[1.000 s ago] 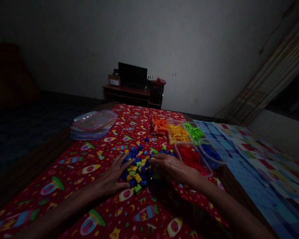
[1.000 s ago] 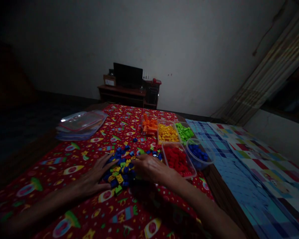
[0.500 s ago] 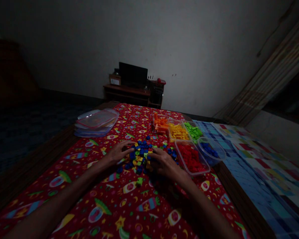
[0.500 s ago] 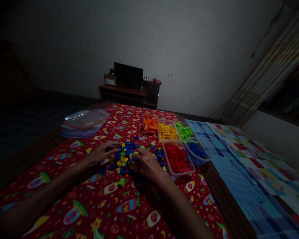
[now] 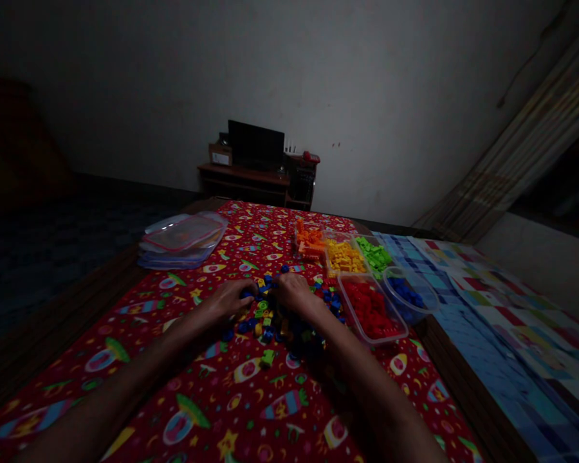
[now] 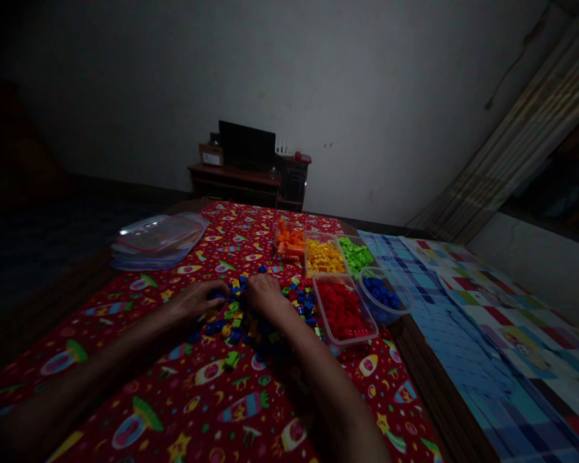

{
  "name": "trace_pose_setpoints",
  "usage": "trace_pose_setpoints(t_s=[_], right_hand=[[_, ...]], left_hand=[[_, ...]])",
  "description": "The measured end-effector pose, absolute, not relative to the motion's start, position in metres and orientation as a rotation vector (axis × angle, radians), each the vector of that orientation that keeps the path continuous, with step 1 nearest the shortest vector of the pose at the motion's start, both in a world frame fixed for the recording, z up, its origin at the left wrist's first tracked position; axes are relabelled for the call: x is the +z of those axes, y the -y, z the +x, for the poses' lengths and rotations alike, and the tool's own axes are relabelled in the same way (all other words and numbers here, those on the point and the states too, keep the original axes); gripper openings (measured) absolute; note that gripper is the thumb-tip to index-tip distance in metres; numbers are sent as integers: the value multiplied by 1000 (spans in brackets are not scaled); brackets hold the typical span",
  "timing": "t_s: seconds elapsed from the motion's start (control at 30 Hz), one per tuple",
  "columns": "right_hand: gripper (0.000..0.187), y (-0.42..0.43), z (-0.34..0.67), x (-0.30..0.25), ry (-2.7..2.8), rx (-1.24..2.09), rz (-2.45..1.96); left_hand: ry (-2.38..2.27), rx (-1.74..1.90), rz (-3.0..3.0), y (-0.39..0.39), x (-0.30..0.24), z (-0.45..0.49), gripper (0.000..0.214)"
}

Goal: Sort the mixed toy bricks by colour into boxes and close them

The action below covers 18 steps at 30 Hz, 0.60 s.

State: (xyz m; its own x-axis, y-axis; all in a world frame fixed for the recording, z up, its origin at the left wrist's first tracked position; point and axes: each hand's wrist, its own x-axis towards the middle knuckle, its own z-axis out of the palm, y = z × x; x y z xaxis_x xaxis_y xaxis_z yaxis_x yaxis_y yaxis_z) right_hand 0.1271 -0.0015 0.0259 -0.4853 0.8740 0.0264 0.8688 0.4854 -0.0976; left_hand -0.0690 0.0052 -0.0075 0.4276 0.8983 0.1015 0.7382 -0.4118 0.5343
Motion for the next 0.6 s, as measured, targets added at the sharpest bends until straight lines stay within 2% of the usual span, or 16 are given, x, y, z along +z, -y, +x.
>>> trace_pose_setpoints(t_s=[0.13, 0.27, 0.4, 0.53, 0.6], right_hand=[[31, -4, 112, 20, 2670, 48, -1580], [28, -5, 111, 14, 2551, 72, -1615], [32, -8, 124, 10, 2309, 270, -1584], [52, -10, 135, 13, 2066, 529, -1450], [49, -13, 136, 16, 1962, 695, -1406]], left_hand=[[-1458, 696, 2133, -17, 1, -76, 39], [-1519, 699, 1986, -32, 0, -79, 52], [-1433, 632, 2050, -47, -12, -76, 43], [-1526, 523, 2161, -54, -22, -72, 34], [-1606, 422, 2128, -54, -22, -71, 28]])
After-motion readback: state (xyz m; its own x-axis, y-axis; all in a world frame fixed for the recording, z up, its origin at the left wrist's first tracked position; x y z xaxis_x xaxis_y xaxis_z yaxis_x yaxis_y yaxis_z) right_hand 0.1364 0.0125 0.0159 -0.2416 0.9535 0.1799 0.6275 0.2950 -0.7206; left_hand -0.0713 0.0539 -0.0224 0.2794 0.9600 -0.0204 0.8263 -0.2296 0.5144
